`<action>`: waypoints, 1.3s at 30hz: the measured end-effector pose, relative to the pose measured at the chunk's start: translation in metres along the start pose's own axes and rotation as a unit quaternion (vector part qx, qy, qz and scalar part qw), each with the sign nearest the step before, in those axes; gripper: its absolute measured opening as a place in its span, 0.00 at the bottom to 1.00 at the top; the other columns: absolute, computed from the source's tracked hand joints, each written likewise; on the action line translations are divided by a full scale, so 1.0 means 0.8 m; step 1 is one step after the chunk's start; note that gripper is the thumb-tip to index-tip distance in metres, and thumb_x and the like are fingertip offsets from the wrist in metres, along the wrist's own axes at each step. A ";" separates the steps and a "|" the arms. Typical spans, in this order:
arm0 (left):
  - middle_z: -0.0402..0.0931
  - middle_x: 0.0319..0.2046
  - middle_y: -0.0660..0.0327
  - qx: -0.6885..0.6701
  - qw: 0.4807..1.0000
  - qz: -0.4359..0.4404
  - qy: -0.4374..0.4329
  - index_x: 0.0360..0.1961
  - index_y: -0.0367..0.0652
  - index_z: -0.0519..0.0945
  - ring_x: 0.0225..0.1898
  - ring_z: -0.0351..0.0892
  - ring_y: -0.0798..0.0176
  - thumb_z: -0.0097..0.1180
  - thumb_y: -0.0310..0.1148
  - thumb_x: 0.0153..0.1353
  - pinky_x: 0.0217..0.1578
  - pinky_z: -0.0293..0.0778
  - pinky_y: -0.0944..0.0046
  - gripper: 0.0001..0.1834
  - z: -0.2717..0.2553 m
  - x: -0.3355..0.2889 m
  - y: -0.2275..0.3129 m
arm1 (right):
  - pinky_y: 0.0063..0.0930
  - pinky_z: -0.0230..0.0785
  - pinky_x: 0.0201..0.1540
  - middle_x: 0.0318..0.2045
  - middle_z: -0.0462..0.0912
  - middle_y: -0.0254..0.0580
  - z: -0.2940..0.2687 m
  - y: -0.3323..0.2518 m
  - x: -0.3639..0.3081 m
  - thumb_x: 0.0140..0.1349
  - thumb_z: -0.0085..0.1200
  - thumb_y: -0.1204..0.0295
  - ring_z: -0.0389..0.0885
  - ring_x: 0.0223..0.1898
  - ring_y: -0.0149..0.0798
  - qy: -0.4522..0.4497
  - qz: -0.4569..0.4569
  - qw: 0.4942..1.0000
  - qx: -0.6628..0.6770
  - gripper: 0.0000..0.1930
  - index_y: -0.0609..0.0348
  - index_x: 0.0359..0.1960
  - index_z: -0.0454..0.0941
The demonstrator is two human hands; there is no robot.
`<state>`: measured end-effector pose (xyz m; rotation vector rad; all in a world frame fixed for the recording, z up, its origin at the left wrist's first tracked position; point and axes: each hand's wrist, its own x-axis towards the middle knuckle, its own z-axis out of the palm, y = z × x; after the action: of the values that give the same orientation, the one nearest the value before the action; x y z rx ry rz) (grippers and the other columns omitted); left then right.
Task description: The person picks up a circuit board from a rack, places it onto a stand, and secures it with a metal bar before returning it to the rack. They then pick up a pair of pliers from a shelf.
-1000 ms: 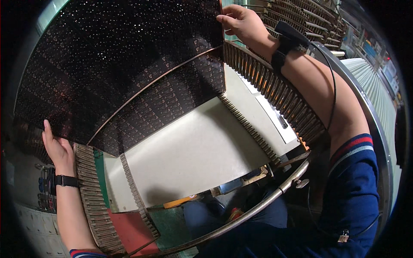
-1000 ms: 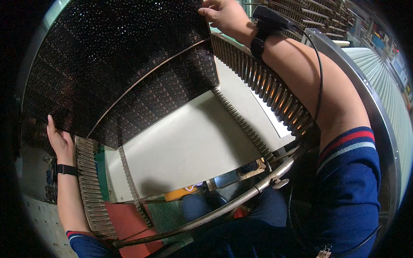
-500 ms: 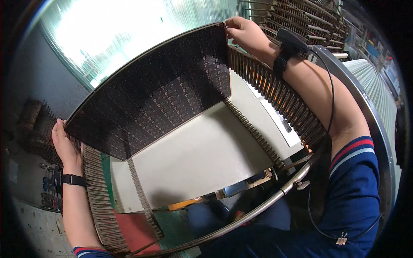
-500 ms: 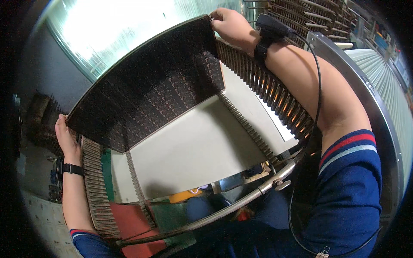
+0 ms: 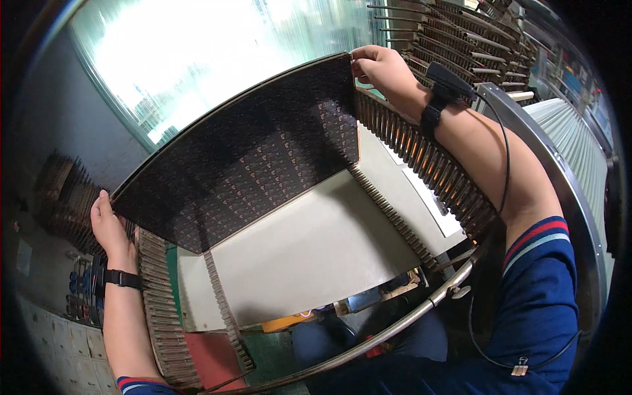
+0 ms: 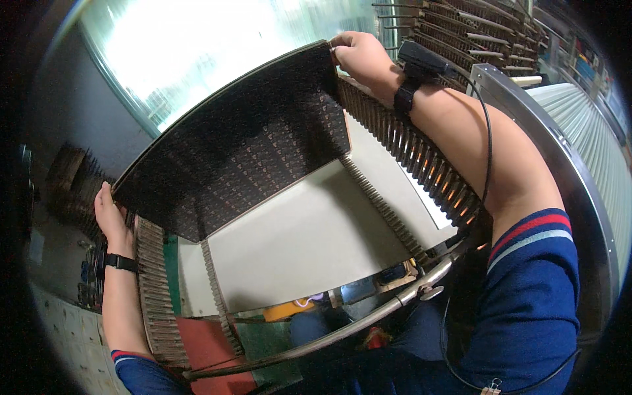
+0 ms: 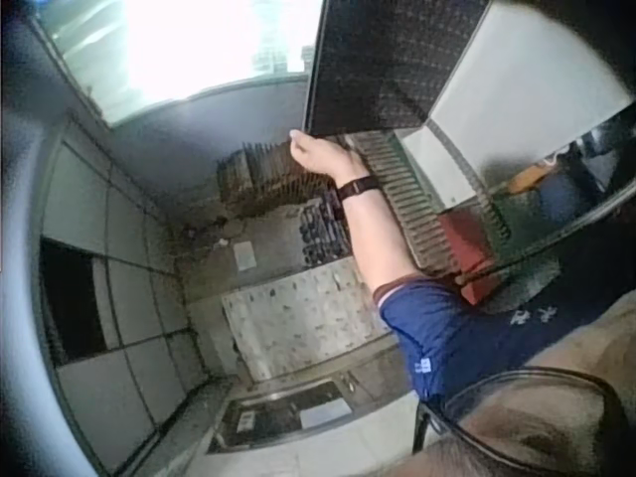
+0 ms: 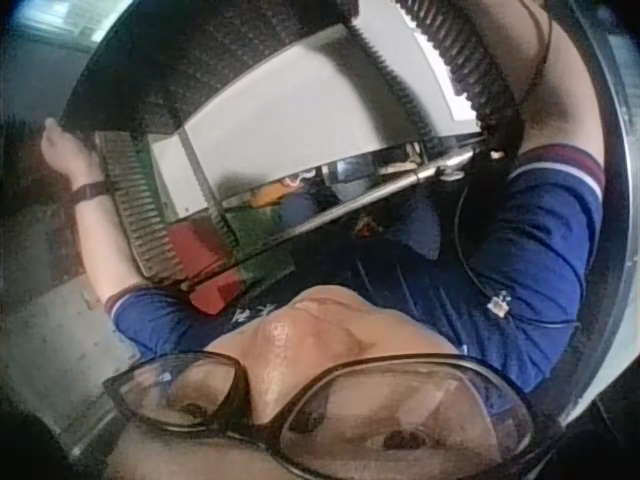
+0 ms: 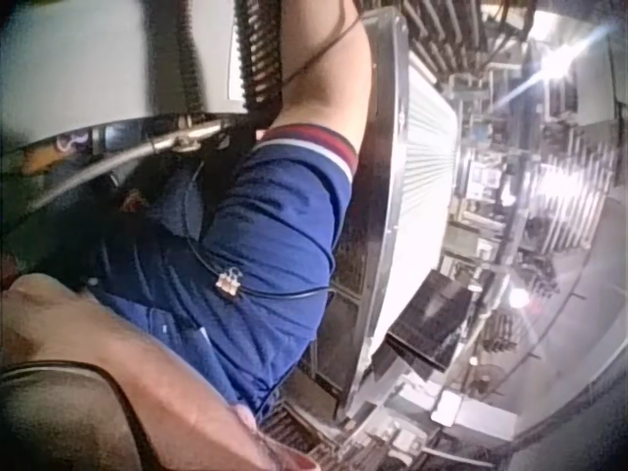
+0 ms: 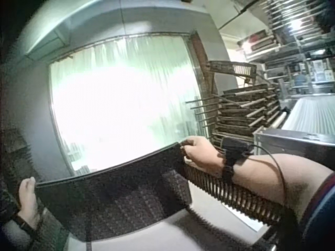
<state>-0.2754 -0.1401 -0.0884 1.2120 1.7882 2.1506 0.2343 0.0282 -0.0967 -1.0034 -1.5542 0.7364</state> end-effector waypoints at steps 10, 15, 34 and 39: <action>0.80 0.33 0.69 -0.004 0.999 0.019 0.028 0.46 0.42 0.79 0.24 0.65 0.79 0.53 0.41 0.70 0.23 0.61 0.75 0.14 0.003 -0.006 0.013 | 0.28 0.71 0.55 0.47 0.82 0.43 -0.004 0.000 0.005 0.68 0.44 0.75 0.80 0.49 0.33 0.006 -0.024 1.000 -0.003 0.17 0.65 0.57 0.75; 0.82 0.37 0.66 -0.008 0.999 0.014 0.028 0.50 0.42 0.79 0.25 0.67 0.78 0.50 0.40 0.71 0.25 0.63 0.74 0.15 0.006 -0.008 0.016 | 0.28 0.72 0.53 0.42 0.83 0.44 -0.006 0.003 0.005 0.64 0.44 0.77 0.80 0.45 0.34 0.004 -0.040 0.998 0.039 0.18 0.68 0.54 0.77; 0.65 0.63 0.54 0.069 0.976 -0.123 -0.167 0.72 0.40 0.56 0.58 0.69 0.64 0.54 0.50 0.68 0.61 0.64 0.64 0.40 -0.021 -0.041 0.023 | 0.28 0.71 0.51 0.45 0.82 0.41 -0.008 0.019 0.012 0.65 0.48 0.74 0.79 0.48 0.34 -0.055 0.046 0.997 0.022 0.16 0.64 0.53 0.76; 0.61 0.66 0.53 0.025 0.983 -0.130 -0.129 0.72 0.38 0.57 0.63 0.65 0.60 0.55 0.49 0.67 0.64 0.61 0.62 0.40 -0.020 -0.053 0.025 | 0.28 0.70 0.48 0.44 0.83 0.39 -0.007 0.006 0.005 0.65 0.47 0.73 0.80 0.46 0.32 -0.047 0.054 0.997 0.002 0.16 0.65 0.53 0.76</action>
<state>-0.2483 -0.1814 -0.0928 1.1339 1.7833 1.7330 0.2410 0.0340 -0.0978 -1.0696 -1.5882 0.8719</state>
